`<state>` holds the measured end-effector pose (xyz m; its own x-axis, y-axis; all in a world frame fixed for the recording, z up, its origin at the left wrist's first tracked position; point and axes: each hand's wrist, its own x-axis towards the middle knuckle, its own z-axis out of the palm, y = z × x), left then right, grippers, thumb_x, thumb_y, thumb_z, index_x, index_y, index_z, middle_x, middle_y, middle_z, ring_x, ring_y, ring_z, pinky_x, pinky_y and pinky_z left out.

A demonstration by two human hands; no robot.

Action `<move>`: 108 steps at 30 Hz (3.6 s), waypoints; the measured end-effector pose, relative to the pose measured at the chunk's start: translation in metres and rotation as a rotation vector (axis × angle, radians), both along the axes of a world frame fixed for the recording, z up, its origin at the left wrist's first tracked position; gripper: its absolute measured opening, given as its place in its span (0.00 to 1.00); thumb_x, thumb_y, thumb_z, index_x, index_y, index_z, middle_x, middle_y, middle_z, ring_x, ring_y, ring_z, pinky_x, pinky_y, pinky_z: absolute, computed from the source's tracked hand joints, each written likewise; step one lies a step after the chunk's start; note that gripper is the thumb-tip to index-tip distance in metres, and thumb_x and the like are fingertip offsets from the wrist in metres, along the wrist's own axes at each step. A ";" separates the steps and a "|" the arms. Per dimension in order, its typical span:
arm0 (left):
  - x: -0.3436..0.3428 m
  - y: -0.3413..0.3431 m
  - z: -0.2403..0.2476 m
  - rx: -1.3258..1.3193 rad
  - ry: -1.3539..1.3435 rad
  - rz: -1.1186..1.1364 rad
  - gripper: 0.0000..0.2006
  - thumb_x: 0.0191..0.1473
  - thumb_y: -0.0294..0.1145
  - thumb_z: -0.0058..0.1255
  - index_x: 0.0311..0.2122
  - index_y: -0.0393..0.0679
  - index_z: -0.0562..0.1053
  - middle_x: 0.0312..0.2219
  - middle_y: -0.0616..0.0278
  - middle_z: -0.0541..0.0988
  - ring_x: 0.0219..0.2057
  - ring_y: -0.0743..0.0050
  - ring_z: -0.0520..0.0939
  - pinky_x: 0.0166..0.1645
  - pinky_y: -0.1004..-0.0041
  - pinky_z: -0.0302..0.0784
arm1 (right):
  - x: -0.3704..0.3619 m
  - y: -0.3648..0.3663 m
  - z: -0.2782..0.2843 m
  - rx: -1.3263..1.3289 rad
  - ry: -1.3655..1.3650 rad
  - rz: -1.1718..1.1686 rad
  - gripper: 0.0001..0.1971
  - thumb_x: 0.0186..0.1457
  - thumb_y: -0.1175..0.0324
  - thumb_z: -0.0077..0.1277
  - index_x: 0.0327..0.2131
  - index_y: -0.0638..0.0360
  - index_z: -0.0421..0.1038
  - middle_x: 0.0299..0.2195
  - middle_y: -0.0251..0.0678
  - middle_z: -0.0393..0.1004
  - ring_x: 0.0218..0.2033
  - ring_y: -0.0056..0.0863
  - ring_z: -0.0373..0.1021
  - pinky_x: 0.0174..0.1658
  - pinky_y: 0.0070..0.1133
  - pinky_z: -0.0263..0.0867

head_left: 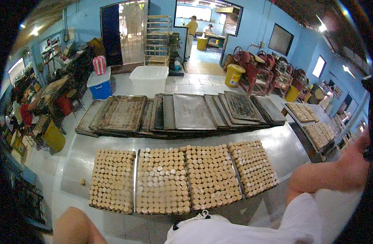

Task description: The person arranges small round dough pieces on multiple metal baking trays. They pick up individual dough pucks and place them in neat rows, filling the trays methodically.

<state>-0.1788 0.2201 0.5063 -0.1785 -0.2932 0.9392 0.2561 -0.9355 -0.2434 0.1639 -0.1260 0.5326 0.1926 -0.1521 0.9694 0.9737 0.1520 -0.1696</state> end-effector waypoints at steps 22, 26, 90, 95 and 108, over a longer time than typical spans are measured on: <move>0.193 -0.087 -0.528 -0.857 1.591 -0.080 0.24 0.60 0.36 0.54 0.61 0.47 0.72 0.61 0.64 0.71 0.66 0.51 0.65 0.69 0.30 0.48 | 0.031 0.086 -0.509 -1.349 1.060 0.088 0.14 0.65 0.67 0.55 0.49 0.65 0.73 0.28 0.42 0.78 0.23 0.28 0.77 0.29 0.29 0.71; 0.214 -0.091 -0.524 -0.802 1.575 -0.039 0.25 0.61 0.38 0.53 0.62 0.48 0.71 0.62 0.67 0.71 0.67 0.52 0.63 0.70 0.30 0.45 | 0.031 0.112 -0.503 -1.201 0.867 -0.007 0.15 0.65 0.70 0.54 0.53 0.62 0.73 0.34 0.44 0.82 0.28 0.31 0.80 0.33 0.29 0.73; 0.407 -0.001 -0.528 -0.871 1.672 0.254 0.32 0.70 0.58 0.34 0.71 0.51 0.60 0.71 0.67 0.59 0.74 0.52 0.50 0.67 0.16 0.33 | 0.199 0.308 -0.527 -1.452 0.800 0.070 0.20 0.65 0.62 0.48 0.59 0.54 0.71 0.54 0.48 0.76 0.54 0.53 0.72 0.59 0.46 0.65; 0.422 0.033 -0.515 -0.897 1.612 0.292 0.26 0.72 0.52 0.33 0.66 0.51 0.68 0.67 0.67 0.67 0.72 0.56 0.58 0.69 0.19 0.34 | 0.217 0.304 -0.520 -0.956 0.630 -0.040 0.13 0.63 0.72 0.55 0.51 0.59 0.77 0.36 0.43 0.84 0.34 0.39 0.82 0.37 0.29 0.75; 0.399 0.060 -0.558 -0.771 1.420 0.202 0.15 0.69 0.45 0.45 0.57 0.60 0.74 0.57 0.72 0.76 0.69 0.58 0.64 0.69 0.22 0.40 | 0.226 0.270 -0.527 -1.039 0.750 -0.049 0.16 0.64 0.75 0.54 0.55 0.56 0.76 0.37 0.43 0.84 0.38 0.33 0.82 0.39 0.29 0.74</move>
<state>0.2203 0.2803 -0.0513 0.8919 0.3878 0.2325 0.3730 -0.9217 0.1064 0.3902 0.1442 0.0057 0.7563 0.5843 0.2941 0.5897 -0.4143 -0.6933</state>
